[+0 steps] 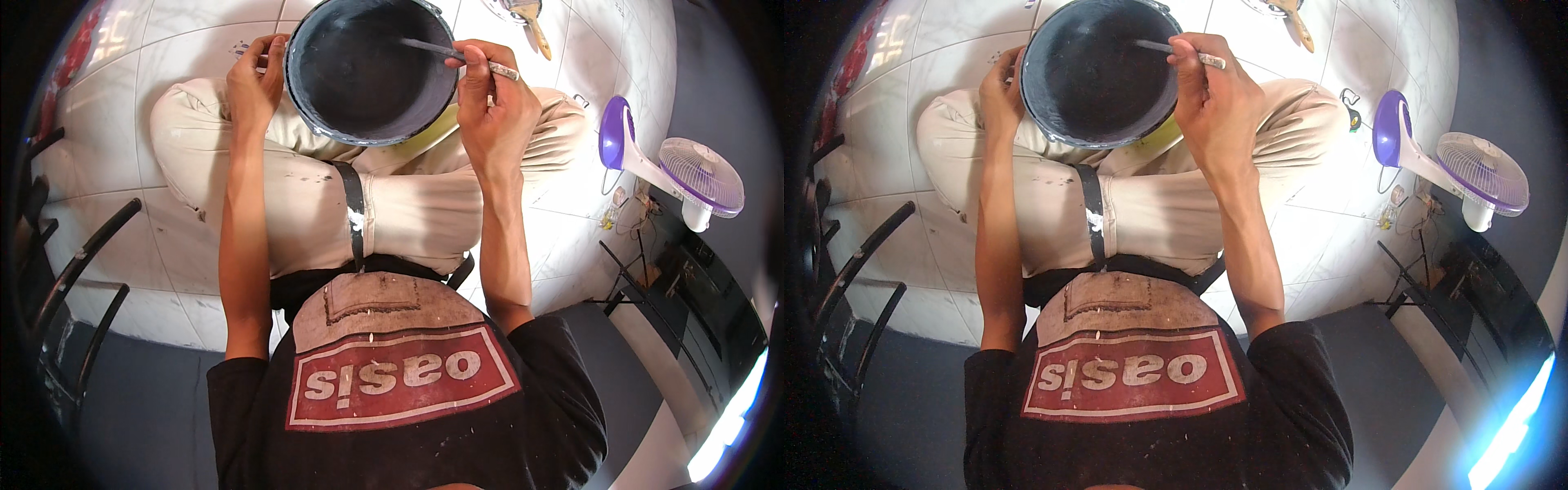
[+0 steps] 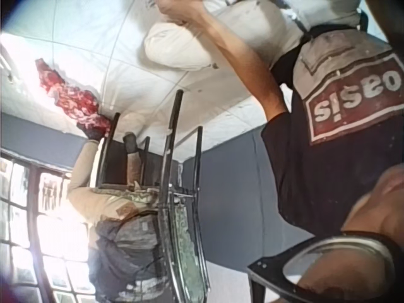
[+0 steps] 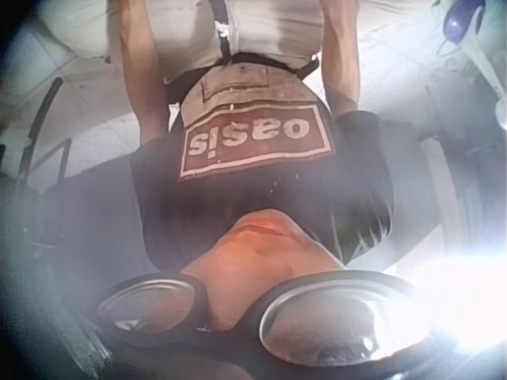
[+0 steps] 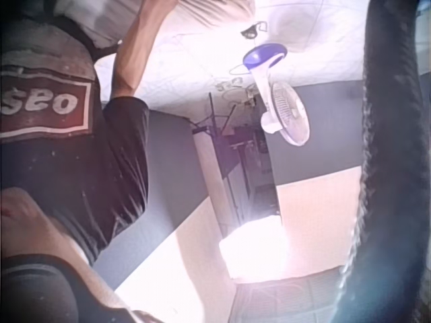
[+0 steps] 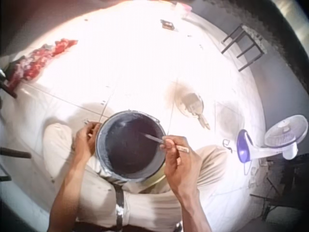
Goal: The person sits on the floor and stirs dark paint in a bucket with a stick. They then pick up a paintbrush, dip it into the paint, and apply paint to a nearby door.
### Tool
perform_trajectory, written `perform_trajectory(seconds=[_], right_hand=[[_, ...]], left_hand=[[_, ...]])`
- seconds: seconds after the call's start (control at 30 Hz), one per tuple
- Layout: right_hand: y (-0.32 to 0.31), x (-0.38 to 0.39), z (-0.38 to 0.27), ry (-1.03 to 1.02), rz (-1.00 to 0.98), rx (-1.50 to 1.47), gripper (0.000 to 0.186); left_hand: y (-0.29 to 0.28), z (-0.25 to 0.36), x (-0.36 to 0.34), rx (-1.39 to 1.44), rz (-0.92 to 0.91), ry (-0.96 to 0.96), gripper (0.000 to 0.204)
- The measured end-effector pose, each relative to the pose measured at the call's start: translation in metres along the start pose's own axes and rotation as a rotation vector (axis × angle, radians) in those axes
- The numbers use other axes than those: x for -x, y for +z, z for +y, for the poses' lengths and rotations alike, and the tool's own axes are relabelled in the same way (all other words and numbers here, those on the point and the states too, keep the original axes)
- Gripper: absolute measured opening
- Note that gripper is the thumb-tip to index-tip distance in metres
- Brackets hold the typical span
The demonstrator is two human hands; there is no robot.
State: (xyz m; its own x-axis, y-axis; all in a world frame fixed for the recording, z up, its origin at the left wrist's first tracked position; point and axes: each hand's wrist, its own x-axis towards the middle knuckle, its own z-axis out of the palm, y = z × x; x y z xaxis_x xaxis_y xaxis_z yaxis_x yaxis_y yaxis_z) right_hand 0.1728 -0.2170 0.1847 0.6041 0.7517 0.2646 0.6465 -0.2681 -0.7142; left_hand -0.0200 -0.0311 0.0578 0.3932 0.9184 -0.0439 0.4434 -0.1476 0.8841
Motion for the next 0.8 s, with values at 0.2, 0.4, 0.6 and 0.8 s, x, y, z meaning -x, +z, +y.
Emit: perform_trajectory(seconds=[0.2,0.4,0.6,0.8], right_hand=[[0.002,-0.011,-0.001,0.018,-0.181,0.125,0.018],[0.010,-0.016,0.009,0.052,-0.203,0.028,0.025],[0.008,-0.021,0.014,0.129,-0.221,-0.084,0.027],[0.008,-0.020,0.022,0.151,-0.301,-0.158,0.031]], left_hand=[[-0.001,-0.002,-0.002,-0.039,-0.007,-0.007,0.030],[0.002,-0.005,-0.001,-0.014,0.012,0.008,0.031],[0.001,-0.007,-0.002,-0.022,0.006,0.014,0.032],[0.002,-0.009,-0.001,-0.027,0.012,0.034,0.032]])
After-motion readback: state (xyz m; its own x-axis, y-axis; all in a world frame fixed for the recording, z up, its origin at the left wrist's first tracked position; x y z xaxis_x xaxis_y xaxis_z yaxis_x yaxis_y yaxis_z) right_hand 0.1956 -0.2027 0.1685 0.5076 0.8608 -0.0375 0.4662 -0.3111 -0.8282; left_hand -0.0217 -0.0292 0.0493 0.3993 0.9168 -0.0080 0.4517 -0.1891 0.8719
